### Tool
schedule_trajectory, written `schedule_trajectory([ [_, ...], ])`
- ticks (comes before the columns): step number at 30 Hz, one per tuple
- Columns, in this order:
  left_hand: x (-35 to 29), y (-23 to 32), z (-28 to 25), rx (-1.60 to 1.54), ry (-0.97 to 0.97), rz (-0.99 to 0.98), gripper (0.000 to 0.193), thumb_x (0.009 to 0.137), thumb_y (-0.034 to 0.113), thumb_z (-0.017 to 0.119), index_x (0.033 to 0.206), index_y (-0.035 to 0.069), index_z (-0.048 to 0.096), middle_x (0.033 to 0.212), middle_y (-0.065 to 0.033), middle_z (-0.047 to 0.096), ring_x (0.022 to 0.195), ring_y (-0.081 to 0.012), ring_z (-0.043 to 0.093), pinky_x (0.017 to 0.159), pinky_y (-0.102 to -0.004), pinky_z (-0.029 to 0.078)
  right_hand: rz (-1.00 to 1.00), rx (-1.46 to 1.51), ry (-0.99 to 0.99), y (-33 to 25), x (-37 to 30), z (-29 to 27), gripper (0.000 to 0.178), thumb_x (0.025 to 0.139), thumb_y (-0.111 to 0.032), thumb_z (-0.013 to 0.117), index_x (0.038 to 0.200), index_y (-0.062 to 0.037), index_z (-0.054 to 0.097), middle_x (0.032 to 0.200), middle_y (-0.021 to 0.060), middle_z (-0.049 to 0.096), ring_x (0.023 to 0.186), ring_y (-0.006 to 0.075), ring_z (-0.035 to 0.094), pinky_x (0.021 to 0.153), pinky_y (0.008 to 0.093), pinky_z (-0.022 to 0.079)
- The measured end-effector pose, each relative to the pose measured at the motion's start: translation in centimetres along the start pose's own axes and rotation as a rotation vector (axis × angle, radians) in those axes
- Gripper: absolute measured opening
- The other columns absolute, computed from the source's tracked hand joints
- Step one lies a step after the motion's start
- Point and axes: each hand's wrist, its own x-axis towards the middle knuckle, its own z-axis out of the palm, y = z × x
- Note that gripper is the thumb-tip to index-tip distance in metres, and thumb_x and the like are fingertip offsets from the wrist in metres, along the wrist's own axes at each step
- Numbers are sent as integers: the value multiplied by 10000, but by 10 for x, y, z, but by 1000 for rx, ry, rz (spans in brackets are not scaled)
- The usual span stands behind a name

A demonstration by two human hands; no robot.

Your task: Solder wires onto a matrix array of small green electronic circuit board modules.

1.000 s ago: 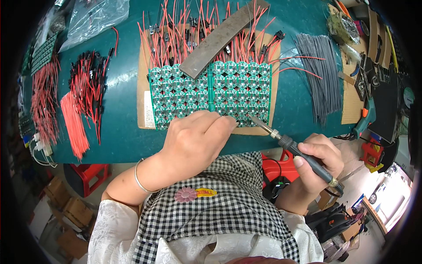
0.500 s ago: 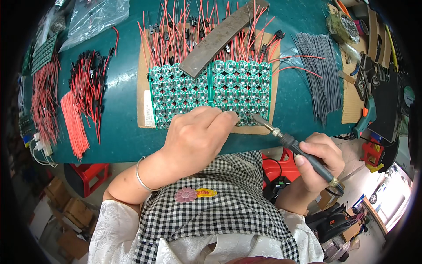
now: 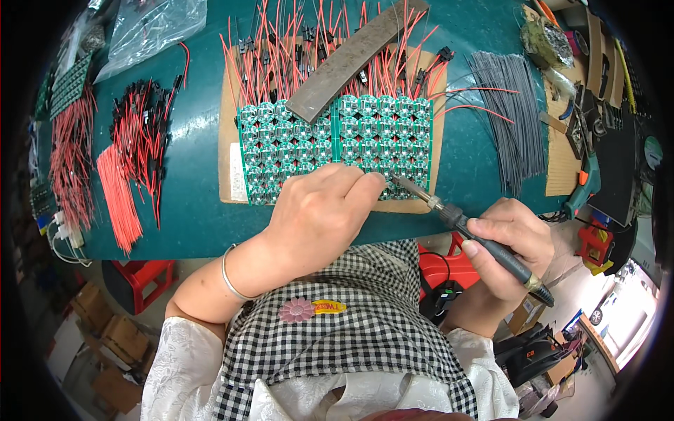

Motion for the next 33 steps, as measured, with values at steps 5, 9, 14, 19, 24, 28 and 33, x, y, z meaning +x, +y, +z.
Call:
schedule_trajectory([
  [5, 0, -1, 4, -1, 5, 10, 163, 818, -19, 799, 918, 23, 678, 789, -102, 691, 674, -279, 686, 594, -394, 564, -6, -17, -36, -6, 6, -1, 306, 625, 22, 847, 929, 32, 808, 738, 120, 703, 593, 183, 656, 517, 267, 460],
  [9, 2, 2, 4, 6, 30, 10, 176, 826, -7, 807, 874, 32, 643, 749, -90, 657, 642, -283, 658, 575, -402, 537, -31, -44, -66, -8, 8, -3, 286, 631, 3, 843, 911, 37, 800, 737, 122, 703, 589, 186, 656, 515, 271, 461],
  [14, 2, 2, -3, -53, 135, 40, 193, 812, -12, 817, 869, 38, 639, 711, -82, 615, 602, -268, 619, 532, -385, 483, -13, -41, 58, -7, -4, -9, 266, 637, -29, 823, 883, 58, 766, 720, 133, 692, 585, 208, 651, 528, 292, 469],
  [19, -11, 7, -22, -29, -6, 25, 153, 791, -28, 750, 871, 32, 636, 724, -85, 565, 626, -260, 621, 515, -395, 511, 5, -30, 132, -4, -25, -16, 276, 647, -60, 824, 888, 56, 753, 710, 138, 689, 589, 222, 652, 563, 304, 494],
  [24, -25, 8, -9, -57, 95, 44, 173, 777, -14, 792, 900, 27, 678, 730, -71, 571, 622, -249, 615, 506, -383, 508, 30, 6, 172, -6, -46, 0, 271, 649, -65, 830, 884, 49, 754, 706, 138, 687, 597, 233, 660, 586, 318, 513],
  [28, -22, 4, -1, -86, 169, 106, 219, 749, -55, 846, 914, 4, 715, 722, -79, 635, 582, -232, 607, 509, -348, 477, 57, -16, 177, -9, -53, 12, 257, 651, -35, 824, 884, 48, 753, 706, 131, 692, 598, 240, 666, 594, 323, 520],
  [33, -25, 8, -3, -45, 108, 75, 193, 776, -21, 816, 932, 13, 707, 727, -70, 603, 608, -231, 616, 516, -350, 500, 47, -16, 190, -5, -55, 17, 251, 658, -8, 820, 892, 52, 752, 718, 137, 702, 608, 239, 673, 596, 322, 521],
])
